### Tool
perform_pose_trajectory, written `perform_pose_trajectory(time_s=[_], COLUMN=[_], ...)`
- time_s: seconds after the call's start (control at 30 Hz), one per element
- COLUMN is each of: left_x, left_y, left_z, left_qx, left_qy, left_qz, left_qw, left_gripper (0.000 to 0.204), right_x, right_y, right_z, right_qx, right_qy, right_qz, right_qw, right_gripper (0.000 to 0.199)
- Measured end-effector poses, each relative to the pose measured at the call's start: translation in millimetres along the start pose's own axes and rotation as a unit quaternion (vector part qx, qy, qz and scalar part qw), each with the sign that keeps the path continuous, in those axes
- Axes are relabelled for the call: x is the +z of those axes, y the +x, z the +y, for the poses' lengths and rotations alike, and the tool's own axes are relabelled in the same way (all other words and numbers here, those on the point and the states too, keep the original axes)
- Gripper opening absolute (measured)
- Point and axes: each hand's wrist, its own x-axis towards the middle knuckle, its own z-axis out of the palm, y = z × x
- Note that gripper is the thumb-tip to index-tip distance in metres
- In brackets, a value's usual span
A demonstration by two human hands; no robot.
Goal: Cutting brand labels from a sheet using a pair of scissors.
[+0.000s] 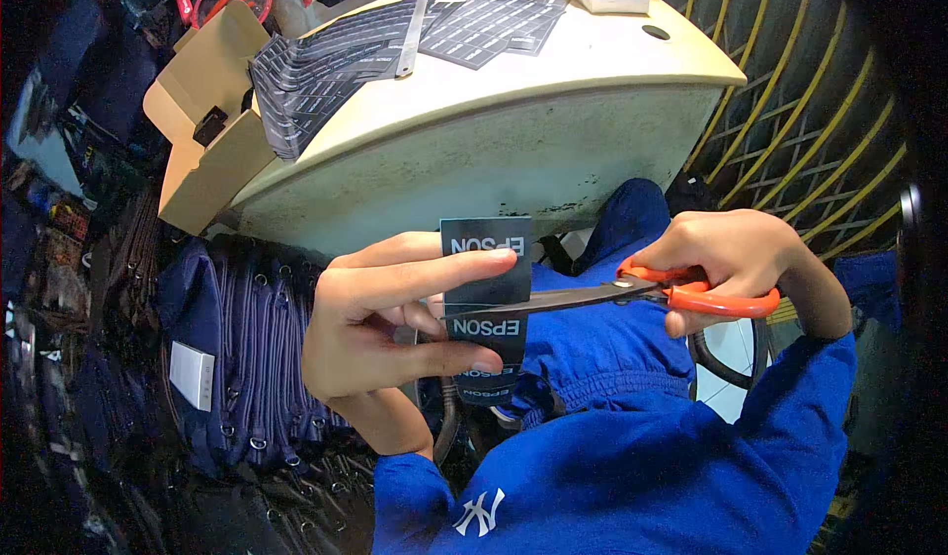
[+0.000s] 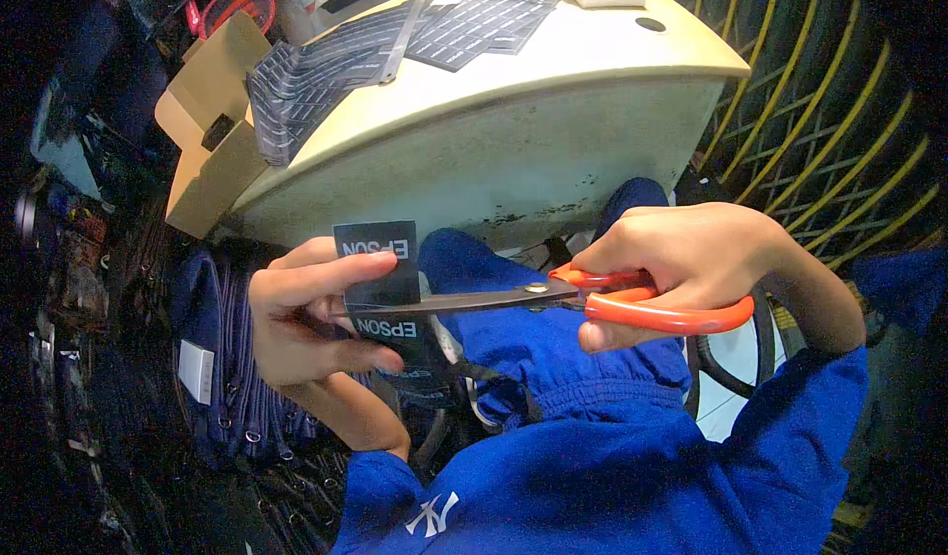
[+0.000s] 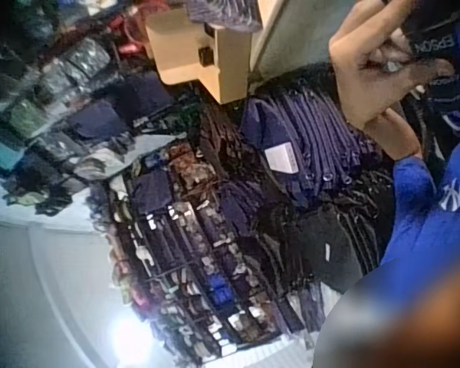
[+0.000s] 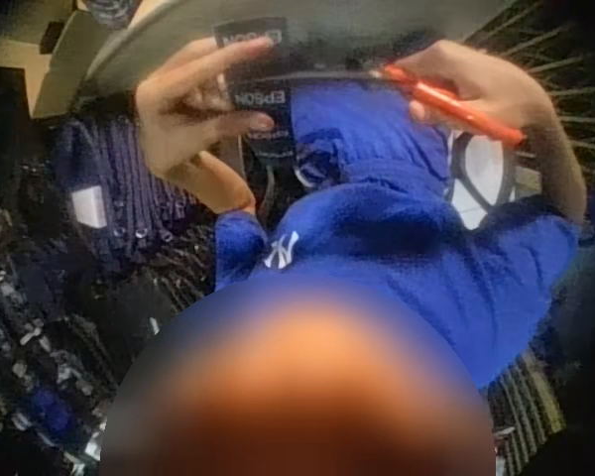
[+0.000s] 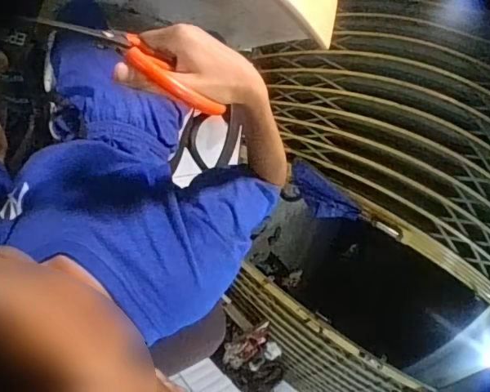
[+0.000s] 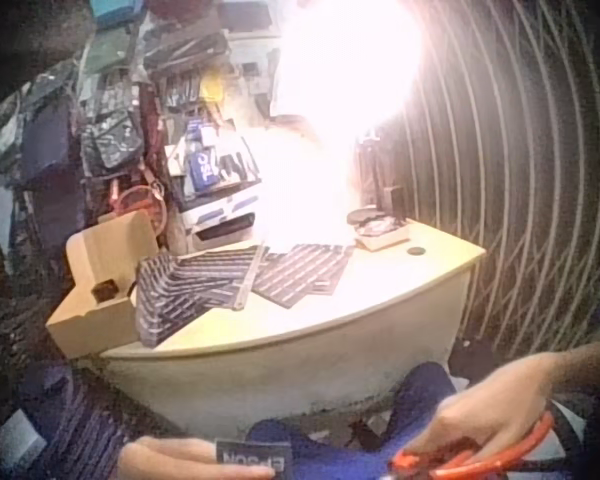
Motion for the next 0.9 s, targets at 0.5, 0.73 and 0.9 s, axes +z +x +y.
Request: perform_pose_trajectory(time_s=[0.5, 0.73, 0.9], left_x=[0.2, 1.4, 1.9], left_y=[-1.1, -0.9, 0.0], left_z=[-0.7, -2.2, -3.0], left_qx=[-0.005, 0.002, 0.016], left_qy=[-0.015, -0.01, 0.0], left_qz=[-0.002, 0.002, -0.001], left_qw=[1.0, 1.0, 1.0], left_gripper=[0.064, 0.064, 0.064], right_x=[0.7, -1.3, 0.5], right_y=[1.2, 0.9, 0.0], right_z=[2.2, 2.6, 4.4], right_qx=[-0.024, -0.028, -0.02], right_qy=[0.022, -0.009, 0.0], right_qz=[0.0, -0.017, -0.005], right_qw=[0.999, 0.999, 1.0], right_gripper=[0.047, 0.046, 0.046])
